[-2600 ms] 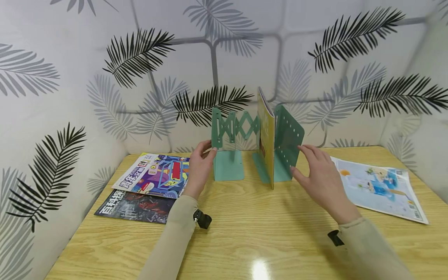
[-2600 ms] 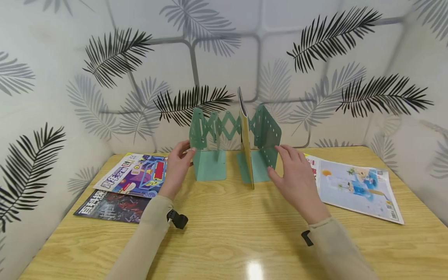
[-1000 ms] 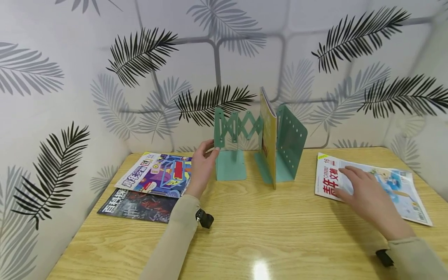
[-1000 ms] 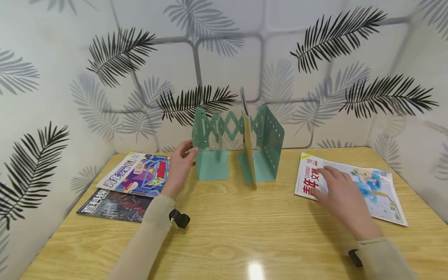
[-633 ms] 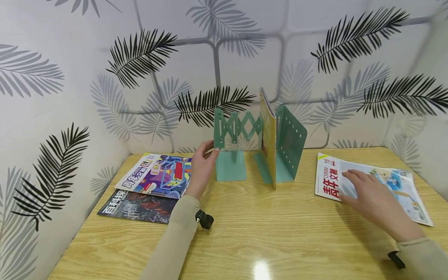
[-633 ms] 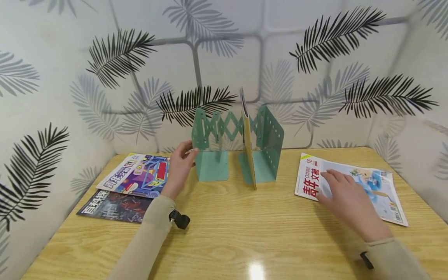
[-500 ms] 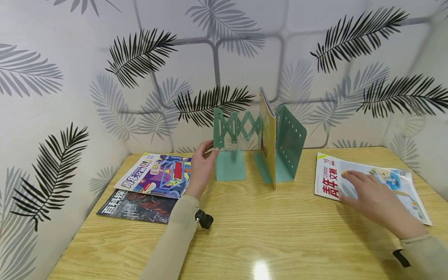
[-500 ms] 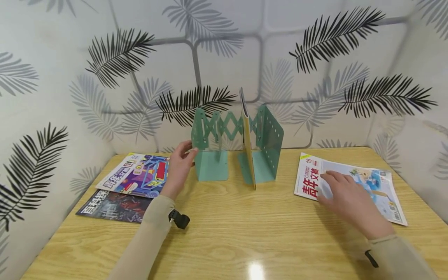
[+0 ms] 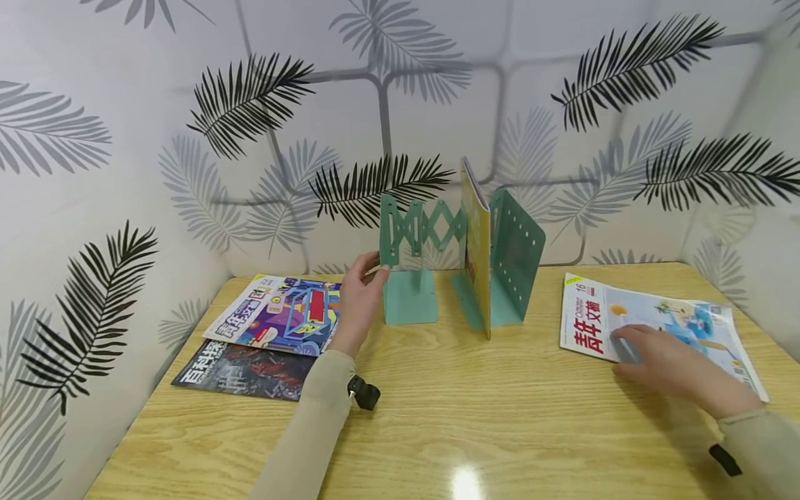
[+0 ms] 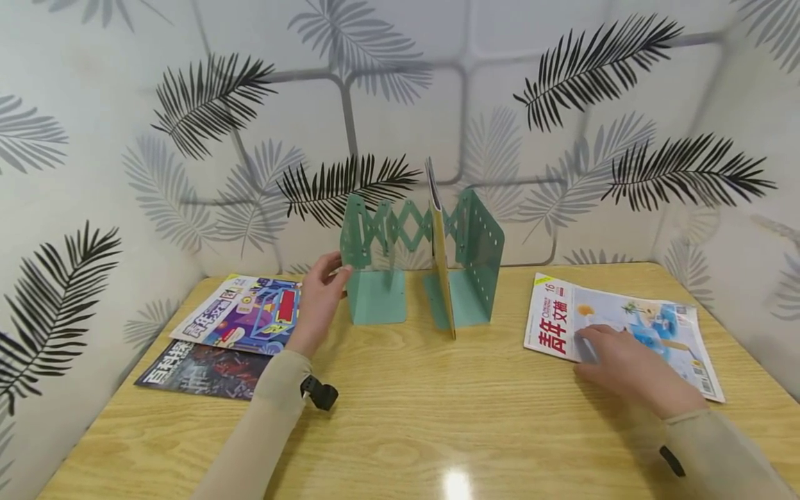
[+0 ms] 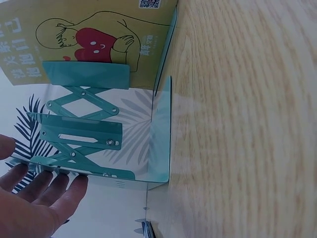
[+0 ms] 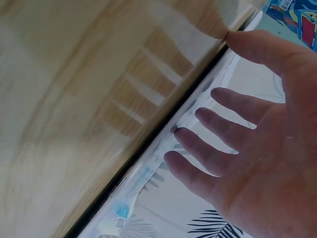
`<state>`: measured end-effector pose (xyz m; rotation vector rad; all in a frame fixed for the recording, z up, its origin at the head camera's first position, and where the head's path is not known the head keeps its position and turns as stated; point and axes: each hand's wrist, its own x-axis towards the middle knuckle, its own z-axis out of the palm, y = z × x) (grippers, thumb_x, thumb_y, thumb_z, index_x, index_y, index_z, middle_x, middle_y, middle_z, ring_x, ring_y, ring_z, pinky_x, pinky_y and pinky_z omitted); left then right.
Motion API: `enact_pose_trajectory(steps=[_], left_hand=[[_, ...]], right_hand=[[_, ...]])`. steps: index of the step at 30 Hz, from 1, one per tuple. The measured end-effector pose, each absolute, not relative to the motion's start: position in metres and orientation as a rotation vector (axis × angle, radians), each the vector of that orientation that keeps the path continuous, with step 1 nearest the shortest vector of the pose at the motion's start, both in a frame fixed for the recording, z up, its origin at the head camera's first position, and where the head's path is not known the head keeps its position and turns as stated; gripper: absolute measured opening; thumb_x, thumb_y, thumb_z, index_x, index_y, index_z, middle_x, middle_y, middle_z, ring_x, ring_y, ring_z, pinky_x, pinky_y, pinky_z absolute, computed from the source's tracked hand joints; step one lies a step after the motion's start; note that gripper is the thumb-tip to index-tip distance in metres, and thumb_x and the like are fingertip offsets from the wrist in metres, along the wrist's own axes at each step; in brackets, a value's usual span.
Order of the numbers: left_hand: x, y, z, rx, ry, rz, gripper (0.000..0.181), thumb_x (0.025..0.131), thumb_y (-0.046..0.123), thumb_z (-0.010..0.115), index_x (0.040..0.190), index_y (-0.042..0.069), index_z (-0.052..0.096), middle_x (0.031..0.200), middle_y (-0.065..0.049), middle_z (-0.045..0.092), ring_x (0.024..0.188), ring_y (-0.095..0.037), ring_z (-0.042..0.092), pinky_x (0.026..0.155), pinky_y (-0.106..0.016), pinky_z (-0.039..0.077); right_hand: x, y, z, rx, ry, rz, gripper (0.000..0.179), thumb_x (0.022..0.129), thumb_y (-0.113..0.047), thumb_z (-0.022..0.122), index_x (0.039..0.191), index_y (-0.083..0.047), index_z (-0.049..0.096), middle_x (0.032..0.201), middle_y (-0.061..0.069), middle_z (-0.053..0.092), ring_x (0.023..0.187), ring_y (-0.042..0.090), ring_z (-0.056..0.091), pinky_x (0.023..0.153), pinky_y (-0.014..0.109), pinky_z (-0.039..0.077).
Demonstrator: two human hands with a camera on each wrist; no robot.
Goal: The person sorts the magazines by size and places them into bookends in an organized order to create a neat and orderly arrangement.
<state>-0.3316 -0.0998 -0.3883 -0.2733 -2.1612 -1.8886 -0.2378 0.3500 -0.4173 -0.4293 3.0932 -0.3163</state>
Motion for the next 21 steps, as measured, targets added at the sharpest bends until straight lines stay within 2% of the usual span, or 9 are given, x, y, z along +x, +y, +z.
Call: enact_pose_trajectory(steps=[9,15,21], left_hand=[[-0.327,-0.099,-0.386,-0.269,-2.176,-1.891,0.039,0.102,0.024,0.057,0.138,0.012,0.054,0.137,-0.009,0.054,0.12,-0.023,0.055,0.1,-0.044,0.045],[-0.329,-0.099,-0.388,-0.252,-2.186,-1.868,0.037,0.101,0.026,0.057,0.137,0.016,0.055,0.135,-0.003,0.055,0.119,-0.021,0.056,0.099,-0.042,0.046],[-0.332,-0.099,-0.389,-0.257,-2.174,-1.869,0.036,0.101,0.024,0.057,0.136,0.016,0.055,0.134,-0.003,0.055,0.119,-0.021,0.056,0.1,-0.041,0.046]], right_hand=[[-0.242,0.356,-0.422,-0.412,3.078,-0.355,0.056,0.086,-0.029,0.073,0.123,0.011,0.058,0.124,0.038,0.051,0.115,0.056,0.047,0.095,0.064,0.038],[-0.244,0.356,-0.426,-0.471,3.118,-0.279,0.05,0.089,-0.025,0.07,0.122,0.011,0.058,0.122,0.037,0.053,0.112,0.056,0.05,0.093,0.065,0.04],[-0.242,0.351,-0.431,-0.526,3.166,-0.135,0.049,0.095,-0.023,0.062,0.125,0.015,0.054,0.123,0.036,0.053,0.113,0.055,0.051,0.095,0.066,0.038]])
